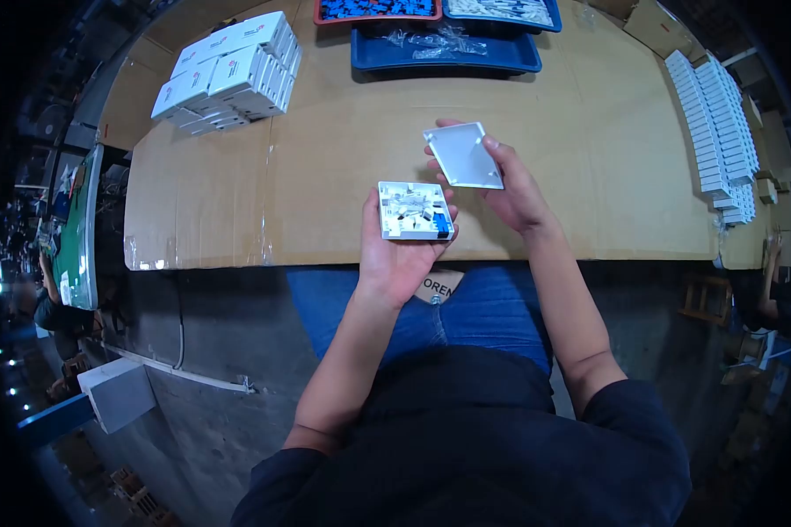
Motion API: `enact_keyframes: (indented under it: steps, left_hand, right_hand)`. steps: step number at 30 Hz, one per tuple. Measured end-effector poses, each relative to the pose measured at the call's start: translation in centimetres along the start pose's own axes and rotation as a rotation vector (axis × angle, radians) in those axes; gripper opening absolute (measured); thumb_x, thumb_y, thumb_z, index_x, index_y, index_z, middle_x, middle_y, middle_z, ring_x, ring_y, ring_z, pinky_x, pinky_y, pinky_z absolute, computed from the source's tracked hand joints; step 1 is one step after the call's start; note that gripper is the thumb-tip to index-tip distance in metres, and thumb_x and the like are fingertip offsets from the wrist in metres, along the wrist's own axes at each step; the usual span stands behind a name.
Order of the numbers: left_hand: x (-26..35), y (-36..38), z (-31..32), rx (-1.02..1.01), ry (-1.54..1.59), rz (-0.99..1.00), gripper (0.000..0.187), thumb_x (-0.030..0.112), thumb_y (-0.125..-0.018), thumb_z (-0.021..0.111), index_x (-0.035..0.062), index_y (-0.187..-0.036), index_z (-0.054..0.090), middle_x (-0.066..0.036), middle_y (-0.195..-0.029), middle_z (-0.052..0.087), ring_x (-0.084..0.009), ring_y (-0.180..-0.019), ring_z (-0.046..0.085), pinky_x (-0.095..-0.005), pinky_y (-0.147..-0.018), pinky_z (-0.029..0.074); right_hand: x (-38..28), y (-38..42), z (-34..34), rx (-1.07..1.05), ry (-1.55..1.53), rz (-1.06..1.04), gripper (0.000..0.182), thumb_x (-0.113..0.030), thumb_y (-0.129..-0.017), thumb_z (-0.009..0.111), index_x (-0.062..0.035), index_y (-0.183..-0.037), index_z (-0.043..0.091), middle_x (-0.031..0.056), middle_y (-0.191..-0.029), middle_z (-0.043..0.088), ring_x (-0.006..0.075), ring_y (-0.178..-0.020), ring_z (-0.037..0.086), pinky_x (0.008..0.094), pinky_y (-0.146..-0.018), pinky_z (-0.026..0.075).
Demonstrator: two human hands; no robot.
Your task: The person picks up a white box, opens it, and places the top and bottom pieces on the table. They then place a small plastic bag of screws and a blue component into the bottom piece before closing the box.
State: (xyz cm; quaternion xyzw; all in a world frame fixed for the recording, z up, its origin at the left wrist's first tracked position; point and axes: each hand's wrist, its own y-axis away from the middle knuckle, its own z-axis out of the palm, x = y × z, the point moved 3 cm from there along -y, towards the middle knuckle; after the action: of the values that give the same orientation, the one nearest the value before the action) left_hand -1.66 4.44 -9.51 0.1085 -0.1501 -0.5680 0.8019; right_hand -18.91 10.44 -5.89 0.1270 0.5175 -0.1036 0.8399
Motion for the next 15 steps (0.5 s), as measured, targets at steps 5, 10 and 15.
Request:
enact_keyframes:
  steps: [5, 10, 15]
  left_hand:
    - [-0.1, -0.1, 0.1, -0.075, -0.004, -0.013, 0.065, 0.055, -0.109, 0.038, 0.0053, -0.149, 0.049, -0.021, -0.138, 0.06, -0.0375, -0.121, 0.063, -0.0516, -0.101, 0.054]
    - [-0.5, 0.0, 0.2, -0.013, -0.024, -0.009, 0.06, 0.056, -0.109, 0.038, 0.0105, -0.146, 0.053, -0.017, -0.134, 0.062, -0.037, -0.12, 0.063, -0.0514, -0.101, 0.054]
    - [-0.7, -0.3, -0.6, 0.014, -0.027, -0.006, 0.057, 0.057, -0.109, 0.039, 0.0128, -0.141, 0.055, -0.014, -0.135, 0.062, -0.0356, -0.12, 0.062, -0.052, -0.102, 0.053]
  right_hand:
    - [0.8, -0.3, 0.8, -0.073, 0.248, -0.01, 0.057, -0.048, -0.11, 0.045, -0.0075, -0.149, 0.055, 0.0134, -0.139, 0.063, 0.0227, -0.124, 0.064, 0.0378, -0.109, 0.047]
    - [1.4, -0.4, 1.0, -0.153, 0.408, -0.039, 0.048, -0.04, -0.111, 0.051, -0.0114, -0.15, 0.057, 0.0108, -0.137, 0.065, 0.022, -0.123, 0.064, 0.0367, -0.103, 0.051]
    - [1.7, -0.3, 1.2, -0.155, 0.51, 0.045, 0.053, -0.046, -0.107, 0.053, -0.0144, -0.149, 0.06, 0.0121, -0.131, 0.069, 0.0216, -0.123, 0.064, 0.0335, -0.094, 0.055]
